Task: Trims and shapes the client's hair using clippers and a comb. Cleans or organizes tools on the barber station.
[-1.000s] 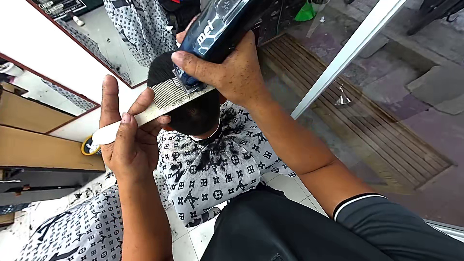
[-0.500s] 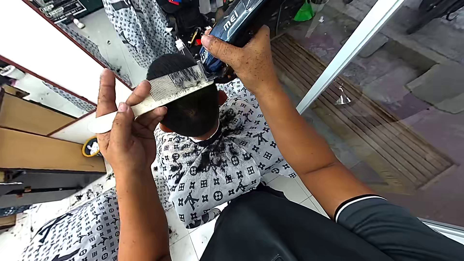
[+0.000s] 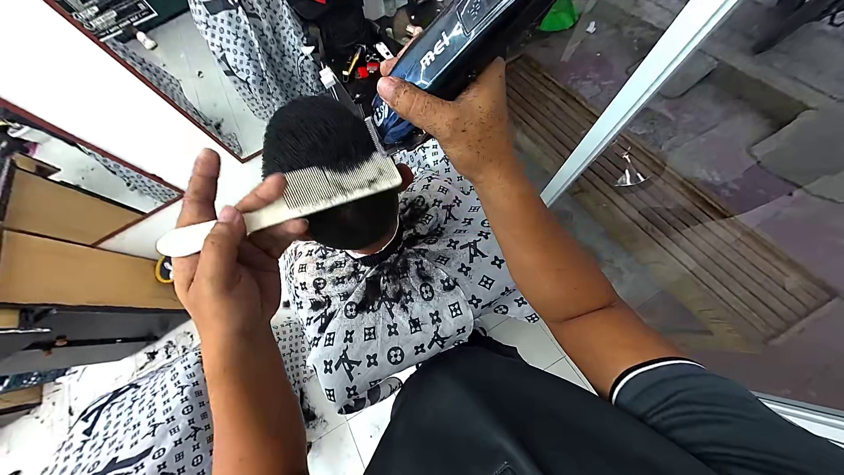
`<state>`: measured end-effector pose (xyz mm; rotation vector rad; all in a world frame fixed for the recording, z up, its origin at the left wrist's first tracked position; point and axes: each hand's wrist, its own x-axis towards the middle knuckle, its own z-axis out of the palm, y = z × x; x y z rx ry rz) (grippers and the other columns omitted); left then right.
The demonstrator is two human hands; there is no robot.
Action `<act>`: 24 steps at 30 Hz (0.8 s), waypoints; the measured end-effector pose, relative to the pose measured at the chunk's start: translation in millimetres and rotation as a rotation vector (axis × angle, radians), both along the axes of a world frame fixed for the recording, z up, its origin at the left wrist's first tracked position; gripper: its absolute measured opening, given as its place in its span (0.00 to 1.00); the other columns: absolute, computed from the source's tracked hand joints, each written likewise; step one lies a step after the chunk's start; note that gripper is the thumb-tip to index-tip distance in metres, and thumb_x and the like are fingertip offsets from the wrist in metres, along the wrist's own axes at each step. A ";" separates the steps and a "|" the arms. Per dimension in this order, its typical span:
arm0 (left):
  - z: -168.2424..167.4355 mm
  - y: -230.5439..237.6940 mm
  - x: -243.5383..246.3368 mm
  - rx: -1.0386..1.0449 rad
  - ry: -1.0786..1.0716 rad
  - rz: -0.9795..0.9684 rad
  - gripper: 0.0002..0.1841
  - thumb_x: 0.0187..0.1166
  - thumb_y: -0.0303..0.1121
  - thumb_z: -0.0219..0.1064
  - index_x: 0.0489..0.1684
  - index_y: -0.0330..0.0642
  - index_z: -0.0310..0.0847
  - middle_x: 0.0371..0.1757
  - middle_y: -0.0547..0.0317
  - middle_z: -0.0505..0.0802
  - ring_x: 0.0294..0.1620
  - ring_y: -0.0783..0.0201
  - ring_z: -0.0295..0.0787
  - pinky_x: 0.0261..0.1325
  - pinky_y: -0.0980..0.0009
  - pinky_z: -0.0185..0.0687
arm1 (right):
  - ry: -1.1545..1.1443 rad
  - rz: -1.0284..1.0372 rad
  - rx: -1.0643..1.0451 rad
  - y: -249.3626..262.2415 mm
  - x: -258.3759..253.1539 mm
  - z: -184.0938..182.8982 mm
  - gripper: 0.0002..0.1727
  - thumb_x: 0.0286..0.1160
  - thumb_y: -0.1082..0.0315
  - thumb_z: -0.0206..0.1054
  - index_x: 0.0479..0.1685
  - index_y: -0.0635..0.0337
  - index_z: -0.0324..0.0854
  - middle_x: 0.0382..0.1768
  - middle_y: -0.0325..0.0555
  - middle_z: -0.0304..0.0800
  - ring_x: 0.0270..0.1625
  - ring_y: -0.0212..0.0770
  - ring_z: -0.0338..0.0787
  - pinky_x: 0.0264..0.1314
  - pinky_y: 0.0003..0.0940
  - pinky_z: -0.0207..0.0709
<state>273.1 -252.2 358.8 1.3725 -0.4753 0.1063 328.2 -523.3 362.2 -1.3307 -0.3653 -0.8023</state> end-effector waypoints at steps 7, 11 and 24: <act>1.1 -10.2 8.7 -0.052 -0.077 0.004 0.28 0.90 0.27 0.40 0.92 0.48 0.50 0.64 0.54 0.93 0.46 0.59 0.98 0.49 0.70 0.94 | 0.073 -0.019 0.025 4.1 2.6 0.2 0.23 0.57 0.71 0.85 0.50 0.71 0.81 0.40 0.49 0.94 0.46 0.38 0.96 0.55 0.37 0.92; 0.3 -8.5 -1.0 -0.026 -0.122 -0.037 0.28 0.92 0.29 0.41 0.93 0.47 0.46 0.68 0.55 0.91 0.51 0.57 0.97 0.54 0.67 0.94 | -0.022 0.059 0.006 26.2 -5.4 11.1 0.23 0.57 0.72 0.85 0.48 0.75 0.82 0.41 0.55 0.95 0.48 0.43 0.96 0.56 0.41 0.92; 1.6 -7.2 0.3 0.014 -0.064 -0.014 0.28 0.90 0.27 0.40 0.92 0.49 0.47 0.65 0.56 0.93 0.47 0.60 0.97 0.52 0.70 0.94 | 0.020 -0.037 0.039 -0.2 -8.4 -14.9 0.25 0.57 0.73 0.85 0.52 0.73 0.79 0.44 0.53 0.95 0.50 0.41 0.96 0.59 0.39 0.92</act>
